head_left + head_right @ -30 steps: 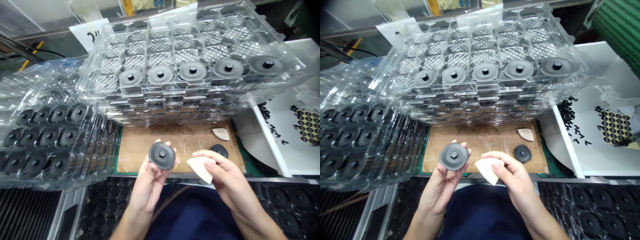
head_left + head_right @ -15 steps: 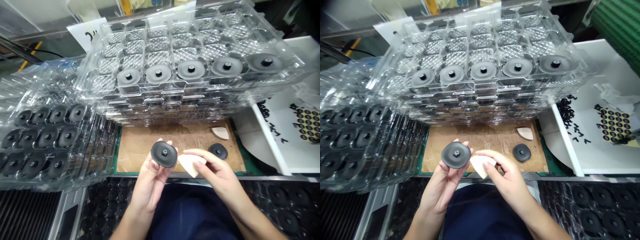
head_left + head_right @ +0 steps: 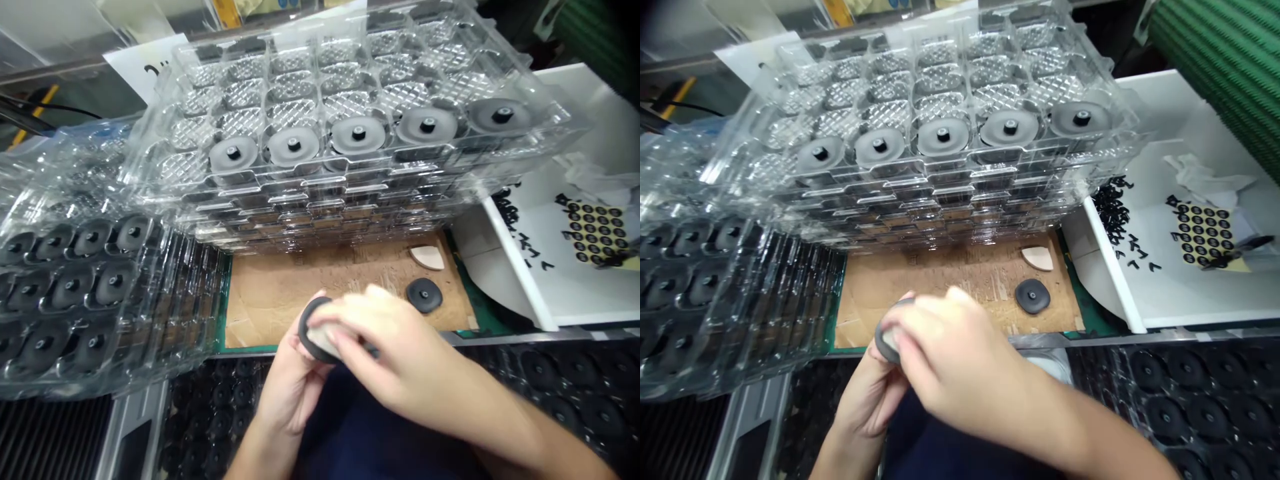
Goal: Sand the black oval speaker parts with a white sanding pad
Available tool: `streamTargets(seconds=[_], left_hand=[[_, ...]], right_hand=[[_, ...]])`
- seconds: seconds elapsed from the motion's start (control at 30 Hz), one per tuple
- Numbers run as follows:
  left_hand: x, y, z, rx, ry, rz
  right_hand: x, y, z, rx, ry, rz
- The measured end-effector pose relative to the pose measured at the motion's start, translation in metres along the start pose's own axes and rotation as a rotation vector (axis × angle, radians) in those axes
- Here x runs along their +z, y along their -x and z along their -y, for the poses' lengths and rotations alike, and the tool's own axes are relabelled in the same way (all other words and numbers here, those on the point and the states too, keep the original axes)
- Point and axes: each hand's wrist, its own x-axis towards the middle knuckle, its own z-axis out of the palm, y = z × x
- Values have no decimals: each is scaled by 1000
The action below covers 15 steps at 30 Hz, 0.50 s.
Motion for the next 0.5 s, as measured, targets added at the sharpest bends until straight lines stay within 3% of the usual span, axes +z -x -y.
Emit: streamTargets(seconds=[0.1,0.27,0.4,0.5], left_hand=[[6,2,0,-11,-19,40],[11,8,8,-169,-19,159],[12,5,7,-145,31,186],[9,1,-2,-70,91,160]], right_hand=[[4,-1,-3,-60,93,-188],[-3,13,-2,-35,-74,20],[-11,19,0,-45,-26,-112],[-16,23,2,-81,-25,-75]])
